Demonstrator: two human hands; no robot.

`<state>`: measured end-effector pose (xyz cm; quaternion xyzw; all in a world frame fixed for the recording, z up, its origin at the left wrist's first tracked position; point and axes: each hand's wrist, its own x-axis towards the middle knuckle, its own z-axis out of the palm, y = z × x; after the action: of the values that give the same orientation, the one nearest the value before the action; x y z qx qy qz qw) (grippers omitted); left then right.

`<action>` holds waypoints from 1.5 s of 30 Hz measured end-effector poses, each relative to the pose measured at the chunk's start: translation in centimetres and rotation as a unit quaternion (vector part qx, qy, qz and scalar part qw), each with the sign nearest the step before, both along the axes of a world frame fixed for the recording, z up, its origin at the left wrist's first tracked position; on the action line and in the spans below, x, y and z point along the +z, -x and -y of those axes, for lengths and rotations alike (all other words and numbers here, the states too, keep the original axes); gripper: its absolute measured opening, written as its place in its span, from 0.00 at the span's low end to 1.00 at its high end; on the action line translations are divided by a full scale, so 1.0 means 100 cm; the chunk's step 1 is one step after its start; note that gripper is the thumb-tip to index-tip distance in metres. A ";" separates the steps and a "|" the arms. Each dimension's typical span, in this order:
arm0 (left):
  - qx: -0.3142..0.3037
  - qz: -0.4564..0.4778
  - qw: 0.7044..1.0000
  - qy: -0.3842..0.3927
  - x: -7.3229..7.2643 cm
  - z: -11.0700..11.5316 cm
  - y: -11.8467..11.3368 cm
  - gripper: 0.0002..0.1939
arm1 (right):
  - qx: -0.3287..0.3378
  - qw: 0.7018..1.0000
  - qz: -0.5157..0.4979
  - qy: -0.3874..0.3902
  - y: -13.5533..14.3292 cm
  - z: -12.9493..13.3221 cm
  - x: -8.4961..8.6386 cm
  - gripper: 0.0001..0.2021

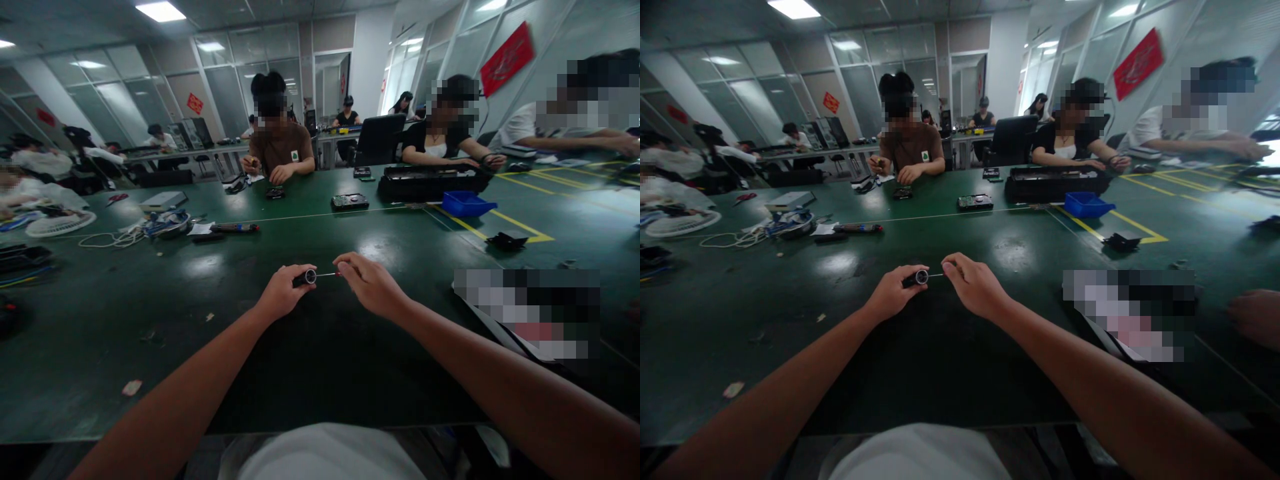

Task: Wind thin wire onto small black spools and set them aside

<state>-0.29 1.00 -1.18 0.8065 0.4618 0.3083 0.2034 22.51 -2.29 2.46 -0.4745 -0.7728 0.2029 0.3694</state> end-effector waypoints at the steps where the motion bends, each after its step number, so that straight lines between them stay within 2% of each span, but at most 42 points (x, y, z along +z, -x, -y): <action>1: -0.001 -0.002 1.000 0.000 0.000 0.000 0.000 0.20 | -0.003 1.000 -0.003 -0.003 0.000 0.000 0.000 0.12; 8: 0.006 0.000 1.000 -0.001 0.001 0.001 -0.001 0.20 | -0.006 0.996 -0.076 -0.048 0.004 0.004 -0.005 0.09; 12: 0.008 -0.003 1.000 -0.007 0.002 0.001 -0.002 0.20 | -0.015 0.980 -0.192 0.038 0.006 -0.005 -0.010 0.10; 15: -0.004 -0.015 0.999 -0.036 0.002 0.001 -0.003 0.20 | -0.037 0.934 -0.330 0.130 0.006 -0.014 -0.015 0.13; 17: 0.001 -0.018 0.999 -0.049 0.002 0.000 -0.003 0.20 | -0.056 0.917 -0.369 0.141 0.006 -0.017 -0.018 0.14; 24: 0.021 -0.024 0.999 -0.042 0.003 0.001 -0.003 0.19 | -0.063 0.957 -0.282 0.036 0.009 -0.011 -0.017 0.12; 31: 0.010 -0.023 0.999 -0.046 0.004 0.002 -0.003 0.19 | -0.053 0.970 -0.235 0.034 0.009 -0.005 -0.011 0.10; 38: 0.015 -0.018 0.999 -0.043 0.006 0.004 -0.004 0.19 | -0.062 0.991 -0.122 0.010 0.004 0.002 0.000 0.13; 45: 0.017 -0.015 0.999 -0.043 0.004 0.003 -0.001 0.19 | -0.023 0.997 -0.066 -0.040 0.005 0.003 -0.001 0.06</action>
<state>-0.16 0.74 -0.75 0.8111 0.4645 0.3191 0.1565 21.97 -2.64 2.38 -0.4627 -0.7429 0.1946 0.4429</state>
